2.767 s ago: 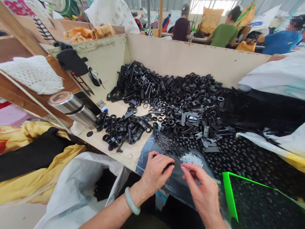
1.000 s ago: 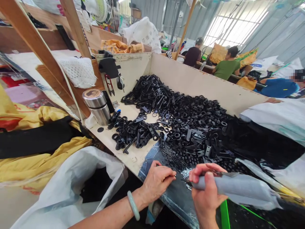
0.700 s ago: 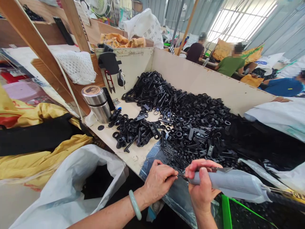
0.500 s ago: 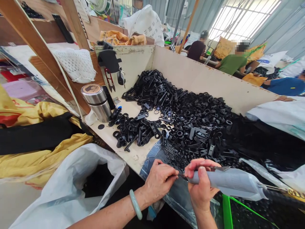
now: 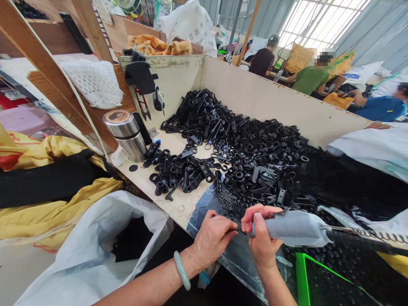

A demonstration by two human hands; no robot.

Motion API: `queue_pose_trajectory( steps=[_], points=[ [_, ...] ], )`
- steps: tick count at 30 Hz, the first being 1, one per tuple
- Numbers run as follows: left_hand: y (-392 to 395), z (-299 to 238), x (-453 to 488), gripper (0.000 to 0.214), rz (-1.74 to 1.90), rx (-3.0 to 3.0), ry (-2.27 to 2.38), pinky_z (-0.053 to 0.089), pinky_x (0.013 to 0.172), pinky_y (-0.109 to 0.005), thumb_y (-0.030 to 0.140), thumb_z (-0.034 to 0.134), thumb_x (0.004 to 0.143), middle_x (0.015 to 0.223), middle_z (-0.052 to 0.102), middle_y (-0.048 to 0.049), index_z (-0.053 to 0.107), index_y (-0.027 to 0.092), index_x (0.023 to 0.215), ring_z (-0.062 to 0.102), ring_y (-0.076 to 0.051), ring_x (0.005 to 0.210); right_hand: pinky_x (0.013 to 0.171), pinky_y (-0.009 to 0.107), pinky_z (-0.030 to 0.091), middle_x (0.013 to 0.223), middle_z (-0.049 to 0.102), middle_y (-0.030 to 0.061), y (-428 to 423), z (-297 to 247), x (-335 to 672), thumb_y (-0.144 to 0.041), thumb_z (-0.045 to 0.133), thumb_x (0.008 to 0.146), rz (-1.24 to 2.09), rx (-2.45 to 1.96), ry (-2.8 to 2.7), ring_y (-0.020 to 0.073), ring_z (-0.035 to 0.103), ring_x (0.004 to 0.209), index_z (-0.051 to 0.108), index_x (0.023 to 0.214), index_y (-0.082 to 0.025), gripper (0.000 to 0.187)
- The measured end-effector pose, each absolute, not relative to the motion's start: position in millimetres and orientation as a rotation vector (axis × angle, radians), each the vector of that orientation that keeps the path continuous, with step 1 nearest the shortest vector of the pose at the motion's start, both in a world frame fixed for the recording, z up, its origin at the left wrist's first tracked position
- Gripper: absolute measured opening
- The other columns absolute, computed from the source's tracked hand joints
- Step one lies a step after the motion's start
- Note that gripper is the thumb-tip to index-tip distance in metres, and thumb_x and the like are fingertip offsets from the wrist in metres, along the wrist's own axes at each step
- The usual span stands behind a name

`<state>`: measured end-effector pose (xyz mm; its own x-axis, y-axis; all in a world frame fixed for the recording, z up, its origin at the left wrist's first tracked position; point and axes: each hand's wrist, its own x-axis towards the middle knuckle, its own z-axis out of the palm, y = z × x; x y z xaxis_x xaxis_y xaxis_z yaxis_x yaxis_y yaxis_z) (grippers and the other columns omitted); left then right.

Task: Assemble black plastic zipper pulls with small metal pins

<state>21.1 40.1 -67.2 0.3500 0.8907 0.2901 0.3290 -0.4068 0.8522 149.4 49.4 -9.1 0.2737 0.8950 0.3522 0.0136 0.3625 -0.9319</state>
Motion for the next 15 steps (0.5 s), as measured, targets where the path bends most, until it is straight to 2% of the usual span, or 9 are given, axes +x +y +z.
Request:
queue_pose_trajectory(
  steps=[9,15],
  points=[
    [40.4,-62.5,19.5,0.007,0.967,1.978,1.077,0.034,0.086,-0.036,0.016,0.067,0.094,0.090,0.077,0.0016,0.068,0.022,0.097,0.067,-0.017,0.085,0.045,0.024,0.042,0.066,0.057,-0.0063,56.2,-8.2,147.0,-0.028,0.062,0.093,0.798,-1.057,-1.212,0.0096,0.049,0.047,0.047,0.081,-0.022,0.020],
    [40.6,-64.9,17.1,0.009,0.949,2.022,1.021,0.034,0.089,-0.036,0.022,0.059,0.100,0.090,0.076,0.0015,0.068,0.023,0.099,0.067,-0.016,0.086,0.048,0.025,0.046,0.068,0.060,-0.0072,29.2,19.2,152.5,-0.021,0.066,0.085,0.723,-0.972,-1.180,0.0116,0.054,0.049,0.051,0.086,-0.025,0.016]
  ],
)
